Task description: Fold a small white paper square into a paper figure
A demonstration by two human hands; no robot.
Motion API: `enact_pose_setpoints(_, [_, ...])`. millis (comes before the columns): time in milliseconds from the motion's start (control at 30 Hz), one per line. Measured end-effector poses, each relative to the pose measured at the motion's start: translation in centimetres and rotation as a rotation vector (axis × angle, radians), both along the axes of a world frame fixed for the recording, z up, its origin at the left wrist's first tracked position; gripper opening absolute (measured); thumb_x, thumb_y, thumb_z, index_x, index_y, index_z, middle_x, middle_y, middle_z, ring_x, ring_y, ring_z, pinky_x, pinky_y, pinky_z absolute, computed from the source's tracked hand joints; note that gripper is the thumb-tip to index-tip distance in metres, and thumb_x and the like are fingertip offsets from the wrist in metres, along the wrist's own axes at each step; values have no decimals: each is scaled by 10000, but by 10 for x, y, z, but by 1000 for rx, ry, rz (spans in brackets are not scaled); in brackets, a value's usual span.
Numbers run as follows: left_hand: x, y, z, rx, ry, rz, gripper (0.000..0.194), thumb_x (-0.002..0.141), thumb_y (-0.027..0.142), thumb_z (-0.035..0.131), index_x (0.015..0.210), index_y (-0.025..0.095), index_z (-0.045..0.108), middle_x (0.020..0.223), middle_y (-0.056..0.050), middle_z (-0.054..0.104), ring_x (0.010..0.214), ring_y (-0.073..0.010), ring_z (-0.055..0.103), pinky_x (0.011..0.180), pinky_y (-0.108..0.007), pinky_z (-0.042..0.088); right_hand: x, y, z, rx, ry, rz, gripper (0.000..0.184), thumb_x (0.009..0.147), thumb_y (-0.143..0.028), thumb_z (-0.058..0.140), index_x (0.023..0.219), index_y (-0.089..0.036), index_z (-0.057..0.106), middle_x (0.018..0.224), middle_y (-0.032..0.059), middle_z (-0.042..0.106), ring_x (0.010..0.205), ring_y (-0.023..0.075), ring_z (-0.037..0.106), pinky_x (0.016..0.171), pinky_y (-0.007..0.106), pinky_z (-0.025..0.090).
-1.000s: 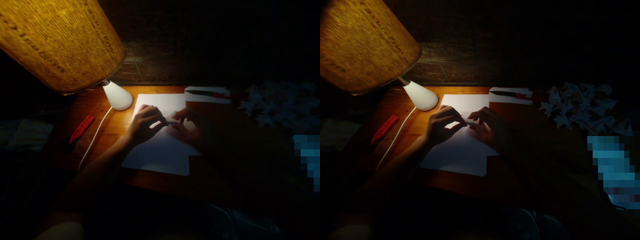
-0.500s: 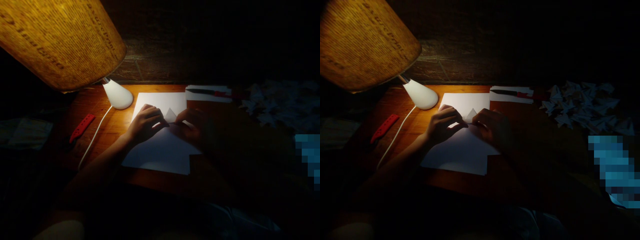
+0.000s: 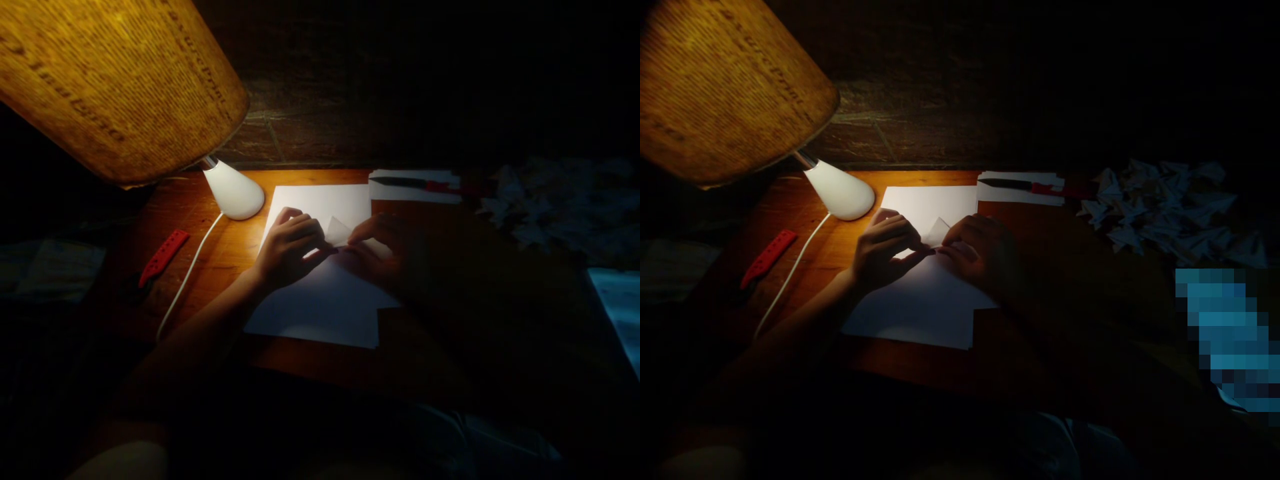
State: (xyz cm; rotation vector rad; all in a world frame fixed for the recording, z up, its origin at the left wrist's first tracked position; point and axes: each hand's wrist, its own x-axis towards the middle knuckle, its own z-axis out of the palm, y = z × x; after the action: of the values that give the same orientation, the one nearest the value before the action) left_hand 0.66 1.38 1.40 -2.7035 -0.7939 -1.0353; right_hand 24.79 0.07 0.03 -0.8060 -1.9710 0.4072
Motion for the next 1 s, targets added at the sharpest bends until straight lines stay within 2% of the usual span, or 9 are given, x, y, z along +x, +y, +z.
enact_pose_setpoints(167, [0, 1, -1, -12, -39, -6, 246, 1023, 210, 737, 815, 222, 604, 741, 39, 657, 651, -134, 561, 746, -351, 436, -2, 0, 0, -32, 43, -9, 107, 966, -195, 759, 885, -246, 712, 887, 11, 786, 851, 207, 716, 807, 374, 526])
enact_pose_setpoints(333, [2, -2, 0, -57, -54, 16, 266, 1019, 225, 731, 793, 225, 590, 732, 39, 657, 662, -135, 580, 754, -349, 454, -1, -1, 3, -35, -2, 13, 138, 1006, -176, 681, 895, -244, 724, 897, 20, 791, 853, 202, 708, 790, 366, 524])
enact_pose_setpoints(467, [3, -4, 0, -54, -76, 33, 286, 1016, 228, 737, 780, 223, 576, 727, 44, 662, 657, -130, 584, 767, -345, 460, 0, -3, 6, -14, 33, 2, 88, 983, -215, 753, 900, -240, 734, 880, 8, 791, 826, 192, 711, 776, 354, 525])
enact_pose_setpoints(633, [3, -3, -1, -48, -112, 18, 305, 1018, 241, 748, 778, 222, 560, 716, 52, 652, 643, -124, 576, 751, -337, 456, 1, -5, 7, -76, 31, -82, 93, 942, -290, 811, 969, -243, 735, 946, 27, 791, 874, 221, 717, 780, 376, 529])
enact_pose_setpoints(767, [2, -2, -1, -44, -118, 29, 301, 1013, 240, 754, 782, 223, 562, 727, 52, 660, 645, -123, 583, 756, -333, 468, 2, -4, 5, -66, 29, -68, 39, 966, -238, 747, 940, -249, 719, 936, 23, 788, 851, 212, 708, 759, 378, 532])
enact_pose_setpoints(1000, [3, -4, -2, -47, -155, 29, 285, 987, 181, 758, 784, 223, 564, 743, 52, 676, 648, -120, 592, 767, -328, 477, -2, -5, 5, -22, 58, -42, 111, 998, -190, 648, 917, -251, 695, 918, 29, 779, 897, 223, 718, 834, 403, 539])
